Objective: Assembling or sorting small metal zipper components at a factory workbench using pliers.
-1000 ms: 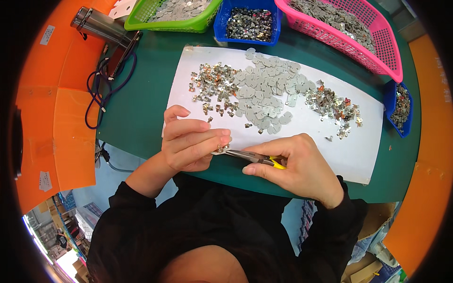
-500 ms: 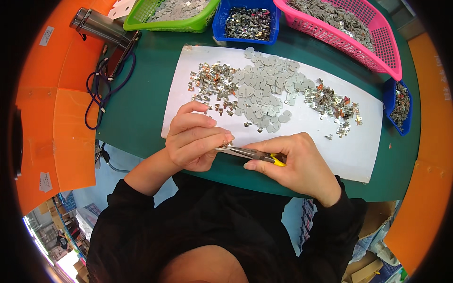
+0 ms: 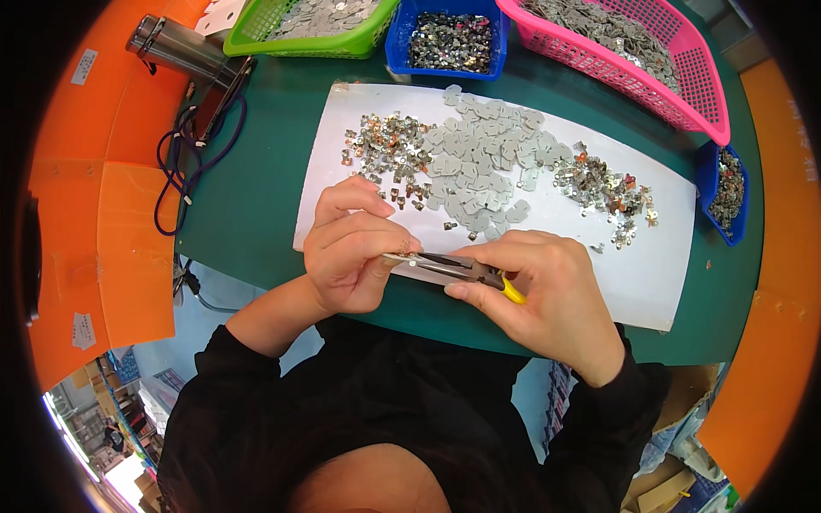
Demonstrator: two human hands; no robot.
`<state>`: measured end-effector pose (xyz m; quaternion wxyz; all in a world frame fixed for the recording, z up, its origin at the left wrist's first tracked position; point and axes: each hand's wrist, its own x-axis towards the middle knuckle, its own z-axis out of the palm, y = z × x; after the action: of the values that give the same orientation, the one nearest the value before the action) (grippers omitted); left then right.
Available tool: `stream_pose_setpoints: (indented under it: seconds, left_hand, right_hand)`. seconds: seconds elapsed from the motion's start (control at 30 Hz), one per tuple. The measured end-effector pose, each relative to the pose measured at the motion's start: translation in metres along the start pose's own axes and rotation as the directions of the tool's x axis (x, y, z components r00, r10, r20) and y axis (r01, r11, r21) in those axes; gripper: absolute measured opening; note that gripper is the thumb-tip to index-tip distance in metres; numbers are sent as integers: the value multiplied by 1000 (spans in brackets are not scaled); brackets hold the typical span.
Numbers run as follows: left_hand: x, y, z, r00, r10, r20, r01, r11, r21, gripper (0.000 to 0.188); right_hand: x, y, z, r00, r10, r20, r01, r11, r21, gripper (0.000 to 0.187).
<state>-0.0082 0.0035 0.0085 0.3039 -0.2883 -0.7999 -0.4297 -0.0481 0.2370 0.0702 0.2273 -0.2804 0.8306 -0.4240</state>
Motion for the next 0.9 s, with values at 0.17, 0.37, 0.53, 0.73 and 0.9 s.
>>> stream_pose_setpoints:
  seconds: [0.17,0.37,0.53,0.73,0.9]
  left_hand:
    - [0,0,1,998,-52,32,52,999,-8,5]
    - [3,8,4,921,-384,57,388,901,-195,2]
    - [5,17,8,678,-714,175,676,513,-529,15]
    - [12,25,12,581,-773,256,701,315,-639,20]
    - [8,23,13,592,-769,241,694,334,-639,19]
  right_hand:
    - [0,2,3,994,104,43,-109,983,147,26]
    - [2,1,7,994,100,-44,-93,987,133,27]
    - [4,11,18,947,-163,-277,74,950,-305,32]
    - [3,7,18,825,-432,-364,86,733,-674,45]
    - [4,7,16,845,-414,-339,88,733,-674,45]
